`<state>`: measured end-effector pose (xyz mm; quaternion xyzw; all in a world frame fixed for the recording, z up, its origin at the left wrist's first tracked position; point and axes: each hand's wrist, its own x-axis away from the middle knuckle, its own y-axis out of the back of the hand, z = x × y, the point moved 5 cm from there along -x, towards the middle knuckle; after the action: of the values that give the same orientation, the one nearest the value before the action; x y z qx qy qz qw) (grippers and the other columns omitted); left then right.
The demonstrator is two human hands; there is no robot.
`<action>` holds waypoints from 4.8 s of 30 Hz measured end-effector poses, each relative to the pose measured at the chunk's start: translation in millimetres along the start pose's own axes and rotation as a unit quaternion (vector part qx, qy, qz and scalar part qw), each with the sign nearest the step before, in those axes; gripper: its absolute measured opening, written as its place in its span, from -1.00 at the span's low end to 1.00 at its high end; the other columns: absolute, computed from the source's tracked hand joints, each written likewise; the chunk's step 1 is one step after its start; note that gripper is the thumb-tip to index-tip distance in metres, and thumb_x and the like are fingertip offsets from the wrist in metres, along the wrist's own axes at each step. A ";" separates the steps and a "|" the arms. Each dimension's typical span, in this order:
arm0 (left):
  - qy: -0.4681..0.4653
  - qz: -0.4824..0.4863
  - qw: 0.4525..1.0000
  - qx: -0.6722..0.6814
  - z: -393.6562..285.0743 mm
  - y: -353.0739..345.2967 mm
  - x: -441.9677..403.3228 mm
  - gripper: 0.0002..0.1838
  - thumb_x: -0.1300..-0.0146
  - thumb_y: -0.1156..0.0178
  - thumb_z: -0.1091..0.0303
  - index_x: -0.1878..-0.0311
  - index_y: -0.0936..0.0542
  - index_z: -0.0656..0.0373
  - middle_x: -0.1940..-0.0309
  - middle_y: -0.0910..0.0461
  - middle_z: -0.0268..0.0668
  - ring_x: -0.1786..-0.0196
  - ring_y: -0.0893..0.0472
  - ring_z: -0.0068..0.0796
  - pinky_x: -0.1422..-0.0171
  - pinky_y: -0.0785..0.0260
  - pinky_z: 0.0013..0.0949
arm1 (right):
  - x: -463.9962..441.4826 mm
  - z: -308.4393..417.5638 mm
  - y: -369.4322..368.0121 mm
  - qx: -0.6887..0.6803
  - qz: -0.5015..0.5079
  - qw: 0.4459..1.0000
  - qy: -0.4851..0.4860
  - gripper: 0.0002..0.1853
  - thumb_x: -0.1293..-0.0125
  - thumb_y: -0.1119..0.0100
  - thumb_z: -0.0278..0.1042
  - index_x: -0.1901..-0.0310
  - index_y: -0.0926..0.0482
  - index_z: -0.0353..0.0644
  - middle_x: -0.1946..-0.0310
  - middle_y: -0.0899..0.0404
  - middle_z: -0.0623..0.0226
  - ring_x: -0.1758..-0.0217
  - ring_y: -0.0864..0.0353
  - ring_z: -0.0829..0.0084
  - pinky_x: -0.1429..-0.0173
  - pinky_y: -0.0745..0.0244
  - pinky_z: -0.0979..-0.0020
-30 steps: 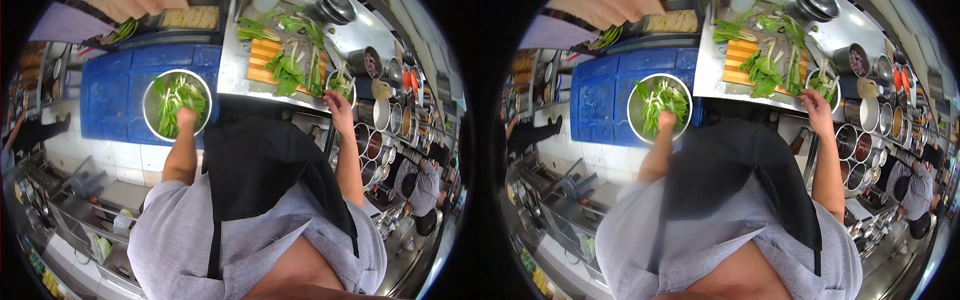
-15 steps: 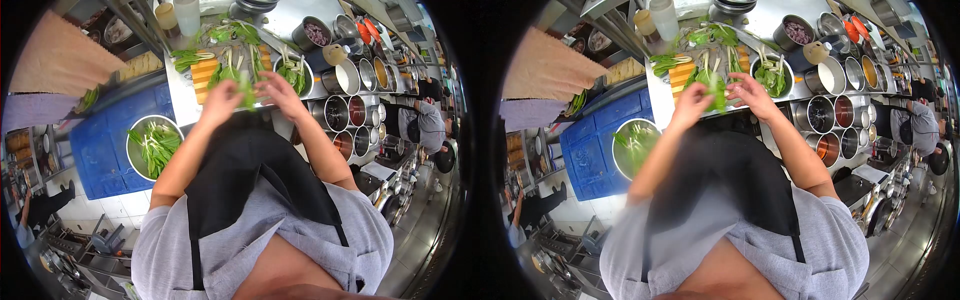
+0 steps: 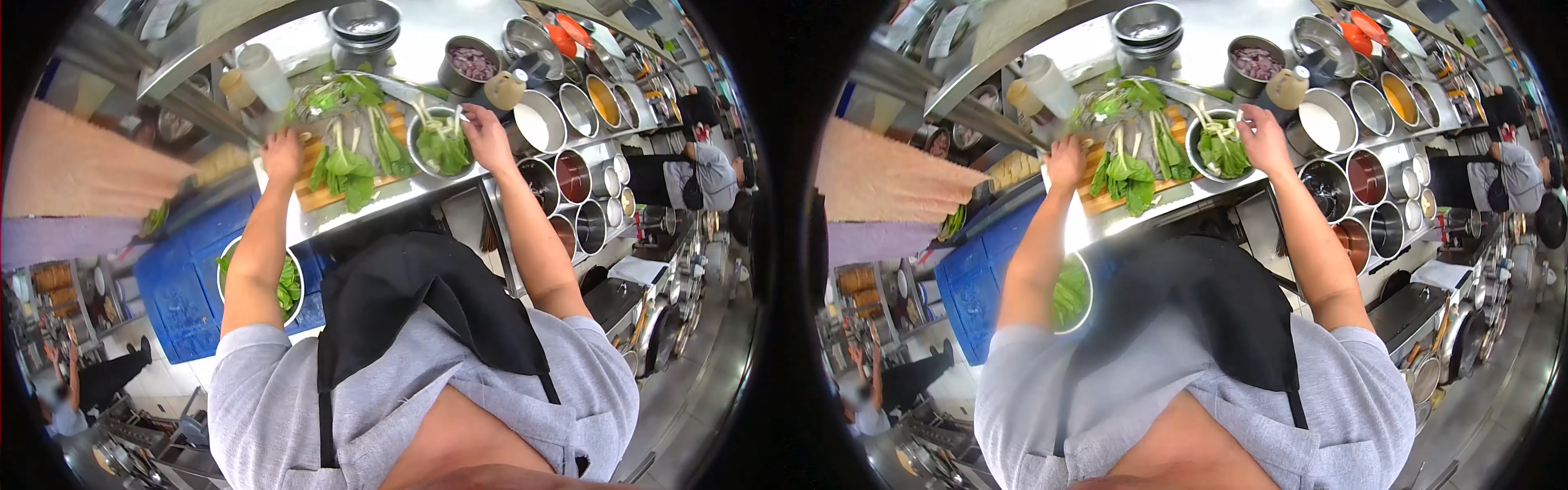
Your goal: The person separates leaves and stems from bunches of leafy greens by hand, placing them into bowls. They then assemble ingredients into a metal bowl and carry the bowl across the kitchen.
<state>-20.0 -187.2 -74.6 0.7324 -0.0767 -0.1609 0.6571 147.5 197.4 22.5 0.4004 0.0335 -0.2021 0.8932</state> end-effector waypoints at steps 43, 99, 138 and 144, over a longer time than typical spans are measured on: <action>0.142 -0.049 0.299 0.942 -5.7 83.1 133.0 -0.70 -0.48 0.05 0.02 0.09 -0.44 0.06 -0.21 -0.45 -0.01 -0.35 -0.38 0.03 -0.45 -0.18 0.26 | 54.7 98.0 -75.5 -0.189 0.327 0.926 -0.011 -0.80 -0.40 -0.10 -0.31 0.08 -0.60 -0.22 0.28 -0.64 0.33 0.31 -0.57 0.49 0.18 -0.49 0.41; 0.069 0.024 0.911 0.405 -101.2 34.1 -3.3 -0.62 -0.26 -0.17 0.09 0.05 -0.66 0.18 0.19 -0.69 0.01 0.07 -0.67 0.01 -0.06 -0.48 -0.13 | 38.8 19.2 -18.3 -0.024 0.178 0.982 -0.061 -0.70 -0.31 -0.12 -0.25 0.01 -0.55 -0.21 0.27 -0.65 0.06 0.19 -0.65 0.10 0.07 -0.51 0.18; -0.186 0.311 0.835 0.413 -180.8 148.7 -25.7 -0.61 -0.45 0.03 0.14 0.20 -0.54 0.36 0.41 -0.58 -0.19 0.32 -0.53 -0.32 0.13 -0.40 -0.24 | -39.6 146.9 -9.1 0.171 0.182 0.867 0.432 -0.79 -0.25 -0.07 -0.33 0.16 -0.43 -0.28 0.33 -0.53 0.11 0.26 -0.62 0.12 0.24 -0.57 0.17; 0.003 0.236 0.766 0.599 -193.0 115.4 -40.8 -0.68 -0.51 0.09 0.17 0.29 -0.48 0.17 0.49 -0.37 -0.51 0.52 -0.27 -0.69 0.43 -0.17 -0.52 | -66.0 100.4 -60.2 0.147 0.043 0.949 0.276 -0.75 -0.34 0.02 -0.23 0.34 -0.47 -0.27 0.54 -0.54 0.01 0.42 -0.66 0.08 0.37 -0.54 0.11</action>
<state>18.1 -7.4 61.2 0.9364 -0.3256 0.0803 0.1029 53.4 110.2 62.9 0.5685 0.2311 -0.0474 0.7882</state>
